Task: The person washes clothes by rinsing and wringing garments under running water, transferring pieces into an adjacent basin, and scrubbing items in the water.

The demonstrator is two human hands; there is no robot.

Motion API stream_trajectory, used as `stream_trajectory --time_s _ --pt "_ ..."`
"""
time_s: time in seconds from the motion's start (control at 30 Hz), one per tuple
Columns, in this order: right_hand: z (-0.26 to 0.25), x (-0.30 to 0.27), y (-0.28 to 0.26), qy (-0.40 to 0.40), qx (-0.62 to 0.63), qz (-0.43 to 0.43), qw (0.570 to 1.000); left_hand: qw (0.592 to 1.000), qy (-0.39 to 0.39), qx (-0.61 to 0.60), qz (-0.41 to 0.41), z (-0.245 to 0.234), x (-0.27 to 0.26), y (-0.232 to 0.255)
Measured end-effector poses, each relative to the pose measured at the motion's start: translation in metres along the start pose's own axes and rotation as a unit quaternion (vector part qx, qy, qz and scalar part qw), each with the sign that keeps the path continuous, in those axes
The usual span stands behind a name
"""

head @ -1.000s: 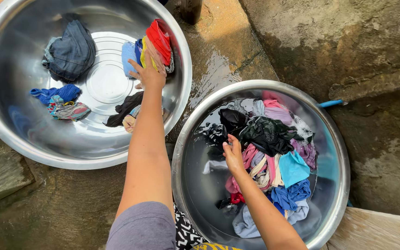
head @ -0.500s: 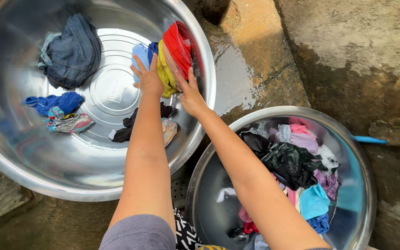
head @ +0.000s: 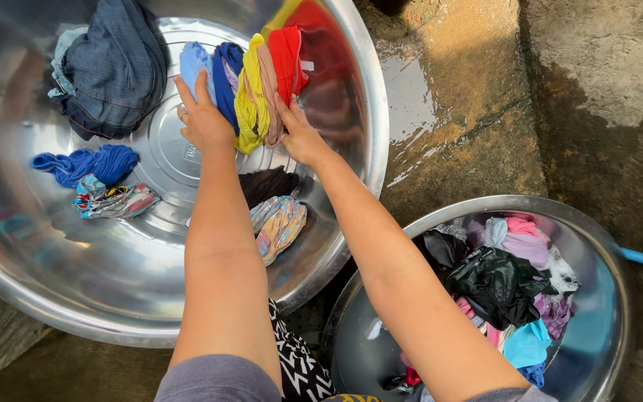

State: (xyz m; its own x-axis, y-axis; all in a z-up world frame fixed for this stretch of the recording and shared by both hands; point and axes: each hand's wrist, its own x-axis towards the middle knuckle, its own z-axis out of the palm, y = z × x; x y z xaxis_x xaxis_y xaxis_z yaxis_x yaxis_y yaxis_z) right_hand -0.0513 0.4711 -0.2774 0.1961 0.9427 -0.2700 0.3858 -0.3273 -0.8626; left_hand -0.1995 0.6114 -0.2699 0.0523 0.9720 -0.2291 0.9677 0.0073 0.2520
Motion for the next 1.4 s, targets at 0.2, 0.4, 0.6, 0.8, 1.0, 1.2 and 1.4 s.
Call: stream_trajectory --time_s 0.2,0.4,0.6,0.8,1.0,1.2,1.4 --pt "-0.015 -0.049 -0.037 0.19 -0.022 0.096 0.977 0.99 -0.038 0.068 -0.114 -0.014 -0.031 0.023" --pt "-0.001 -0.166 -0.076 0.315 0.112 -0.073 0.94 0.974 0.163 0.048 0.147 -0.023 -0.101 0.058" --pt "-0.018 -0.275 -0.085 0.416 0.061 -0.115 0.9 0.784 0.34 -0.073 0.515 -0.037 -0.209 0.12" --pt "-0.07 -0.409 0.013 0.49 -0.131 -0.022 0.862 0.754 0.14 -0.124 0.63 0.033 -0.396 0.149" --pt "-0.076 -0.582 0.096 0.464 -0.369 0.228 0.772 0.845 -0.076 -0.114 0.517 0.085 -0.619 0.11" --pt "0.008 -0.7 0.105 0.344 -0.27 0.314 0.843 0.863 -0.296 0.015 0.409 0.097 -0.714 0.02" --pt "0.032 -0.711 0.147 0.296 -0.178 0.292 0.892 0.776 -0.354 0.097 0.512 0.127 -0.67 -0.038"
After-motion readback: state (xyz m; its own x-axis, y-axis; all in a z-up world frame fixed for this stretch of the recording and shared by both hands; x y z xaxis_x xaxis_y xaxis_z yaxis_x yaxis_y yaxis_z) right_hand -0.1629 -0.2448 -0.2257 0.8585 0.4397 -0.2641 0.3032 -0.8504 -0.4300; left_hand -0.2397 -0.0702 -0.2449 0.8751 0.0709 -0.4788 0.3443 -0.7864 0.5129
